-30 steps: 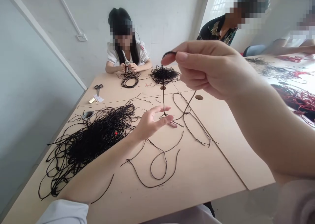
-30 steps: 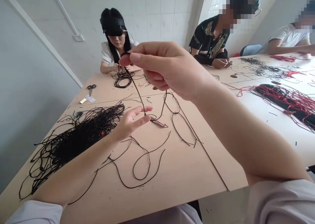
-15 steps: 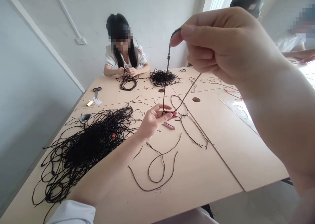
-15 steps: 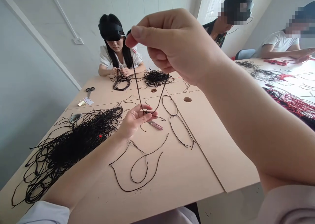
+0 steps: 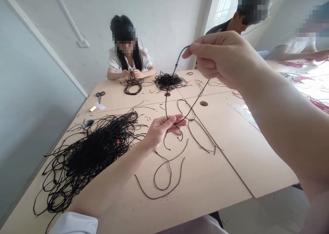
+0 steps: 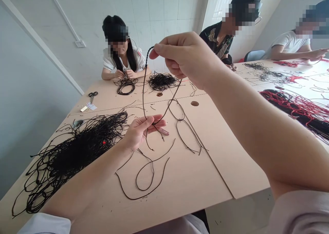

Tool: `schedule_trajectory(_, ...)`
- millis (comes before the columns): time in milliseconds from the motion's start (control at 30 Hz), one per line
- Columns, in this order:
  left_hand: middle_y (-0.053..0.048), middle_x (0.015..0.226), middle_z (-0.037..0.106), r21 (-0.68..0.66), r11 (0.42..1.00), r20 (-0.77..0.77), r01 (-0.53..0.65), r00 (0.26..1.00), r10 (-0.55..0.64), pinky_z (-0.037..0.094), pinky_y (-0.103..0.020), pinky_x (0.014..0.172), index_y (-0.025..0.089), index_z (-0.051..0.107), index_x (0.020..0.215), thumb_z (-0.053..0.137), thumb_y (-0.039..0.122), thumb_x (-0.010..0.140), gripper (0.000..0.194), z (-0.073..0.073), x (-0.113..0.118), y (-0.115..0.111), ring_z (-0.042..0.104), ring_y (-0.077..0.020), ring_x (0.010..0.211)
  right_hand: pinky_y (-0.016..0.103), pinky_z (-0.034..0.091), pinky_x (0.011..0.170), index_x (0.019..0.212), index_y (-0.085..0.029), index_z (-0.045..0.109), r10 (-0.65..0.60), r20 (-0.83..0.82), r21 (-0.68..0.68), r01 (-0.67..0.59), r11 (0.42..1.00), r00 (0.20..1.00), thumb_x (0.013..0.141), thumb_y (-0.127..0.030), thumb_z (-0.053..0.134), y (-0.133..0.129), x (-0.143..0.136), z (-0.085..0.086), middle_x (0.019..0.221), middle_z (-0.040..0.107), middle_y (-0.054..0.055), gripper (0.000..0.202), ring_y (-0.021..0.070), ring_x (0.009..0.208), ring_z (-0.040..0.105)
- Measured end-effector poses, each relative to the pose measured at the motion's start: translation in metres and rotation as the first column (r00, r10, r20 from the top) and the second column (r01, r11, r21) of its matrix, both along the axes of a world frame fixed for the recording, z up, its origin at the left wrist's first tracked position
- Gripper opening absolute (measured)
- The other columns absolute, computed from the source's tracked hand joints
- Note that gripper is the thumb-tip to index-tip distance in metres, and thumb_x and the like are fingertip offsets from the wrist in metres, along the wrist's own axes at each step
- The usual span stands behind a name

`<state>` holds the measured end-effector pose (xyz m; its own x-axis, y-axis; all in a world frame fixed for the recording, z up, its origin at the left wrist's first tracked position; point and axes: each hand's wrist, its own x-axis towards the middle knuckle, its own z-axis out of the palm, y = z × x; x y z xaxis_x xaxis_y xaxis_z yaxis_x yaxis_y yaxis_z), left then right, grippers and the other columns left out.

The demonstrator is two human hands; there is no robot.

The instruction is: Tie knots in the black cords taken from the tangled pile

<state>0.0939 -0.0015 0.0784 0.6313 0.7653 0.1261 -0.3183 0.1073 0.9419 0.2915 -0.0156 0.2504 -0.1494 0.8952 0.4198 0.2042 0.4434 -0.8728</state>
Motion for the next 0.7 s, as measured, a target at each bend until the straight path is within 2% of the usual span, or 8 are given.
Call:
schedule_trajectory(133, -0.015, 0.112, 0.071, 0.031, 0.999, -0.036, -0.007, 0.999, 0.008, 0.056, -0.04, 0.079, 0.012, 0.066, 0.115, 0.06, 0.046, 0.088, 0.043, 0.0, 0.003, -0.001, 0.066, -0.0289, 0.107, 0.028, 0.012, 0.044, 0.076, -0.014, 0.068, -0.065, -0.096, 0.025, 0.068, 0.997, 0.993, 0.093, -0.017, 0.056, 0.004, 0.006, 0.002, 0.048, 0.026, -0.006, 0.021, 0.0052, 0.044, 0.021)
schedule_trajectory(200, -0.014, 0.113, 0.07, 0.05, 0.999, -0.051, 0.006, 0.999, -0.003, 0.054, -0.037, 0.081, 0.015, 0.063, 0.118, 0.057, 0.049, 0.089, 0.045, 0.002, 0.006, -0.002, 0.065, -0.0268, 0.107, 0.029, 0.011, 0.044, 0.074, -0.015, 0.067, -0.107, -0.112, 0.052, 0.113, 0.992, 0.988, 0.093, -0.018, 0.057, 0.005, 0.006, 0.005, 0.047, 0.026, -0.007, 0.022, 0.0052, 0.043, 0.02)
schedule_trajectory(300, -0.006, 0.091, 0.069, 0.079, 0.995, -0.079, 0.053, 0.996, -0.046, 0.051, -0.033, 0.081, 0.02, 0.059, 0.121, 0.057, 0.048, 0.09, 0.042, 0.003, 0.013, -0.003, 0.064, -0.0178, 0.09, 0.029, 0.012, 0.044, 0.077, -0.016, 0.068, -0.089, -0.079, 0.071, 0.095, 0.993, 0.993, 0.094, -0.02, 0.056, 0.005, 0.004, 0.011, 0.047, 0.027, -0.007, 0.021, 0.0057, 0.043, 0.021)
schedule_trajectory(367, 0.001, 0.072, 0.058, 0.117, 0.988, -0.09, 0.099, 0.992, -0.089, 0.049, -0.032, 0.079, 0.019, 0.061, 0.112, 0.055, 0.047, 0.091, 0.035, 0.003, 0.018, -0.004, 0.057, -0.0119, 0.072, 0.03, 0.013, 0.045, 0.079, -0.015, 0.069, -0.096, -0.043, 0.093, 0.1, 0.991, 0.994, 0.094, -0.019, 0.056, 0.005, 0.003, 0.015, 0.047, 0.029, -0.007, 0.021, 0.0055, 0.043, 0.023)
schedule_trajectory(467, 0.004, 0.064, 0.042, 0.194, 0.97, -0.151, 0.148, 0.981, -0.12, 0.048, -0.03, 0.074, 0.016, 0.062, 0.093, 0.05, 0.052, 0.092, 0.037, 0.002, 0.025, -0.007, 0.043, -0.0089, 0.059, 0.03, 0.014, 0.045, 0.078, -0.015, 0.069, -0.14, 0.0, 0.172, 0.138, 0.975, 0.99, 0.094, -0.019, 0.055, 0.006, 0.006, 0.023, 0.046, 0.031, -0.008, 0.021, 0.0041, 0.042, 0.024)
schedule_trajectory(533, 0.003, 0.067, 0.043, 0.238, 0.963, -0.232, 0.13, 0.97, -0.074, 0.047, -0.029, 0.071, 0.017, 0.061, 0.096, 0.054, 0.055, 0.089, 0.04, 0.004, 0.028, -0.008, 0.042, -0.0095, 0.061, 0.03, 0.014, 0.045, 0.081, -0.015, 0.068, -0.124, 0.029, 0.206, 0.115, 0.972, 0.992, 0.094, -0.022, 0.056, 0.006, 0.009, 0.028, 0.047, 0.031, -0.009, 0.019, 0.0031, 0.043, 0.024)
schedule_trajectory(600, 0.0, 0.078, 0.051, 0.283, 0.958, -0.276, 0.043, 0.96, 0.039, 0.048, -0.029, 0.072, 0.018, 0.057, 0.106, 0.063, 0.056, 0.082, 0.045, 0.008, 0.031, -0.008, 0.048, -0.0116, 0.069, 0.029, 0.014, 0.045, 0.082, -0.015, 0.068, -0.09, 0.059, 0.207, 0.076, 0.975, 0.994, 0.093, -0.025, 0.057, 0.005, 0.012, 0.031, 0.048, 0.03, -0.009, 0.019, 0.0028, 0.044, 0.023)
schedule_trajectory(700, -0.006, 0.1, 0.061, 0.316, 0.946, -0.242, -0.078, 0.957, 0.16, 0.049, -0.031, 0.076, 0.022, 0.051, 0.121, 0.068, 0.054, 0.078, 0.056, 0.018, 0.037, -0.002, 0.056, -0.0192, 0.092, 0.028, 0.017, 0.044, 0.083, -0.016, 0.069, -0.05, 0.12, 0.232, 0.021, 0.972, 0.991, 0.094, -0.024, 0.056, 0.001, 0.01, 0.031, 0.049, 0.031, -0.008, 0.019, 0.0029, 0.044, 0.024)
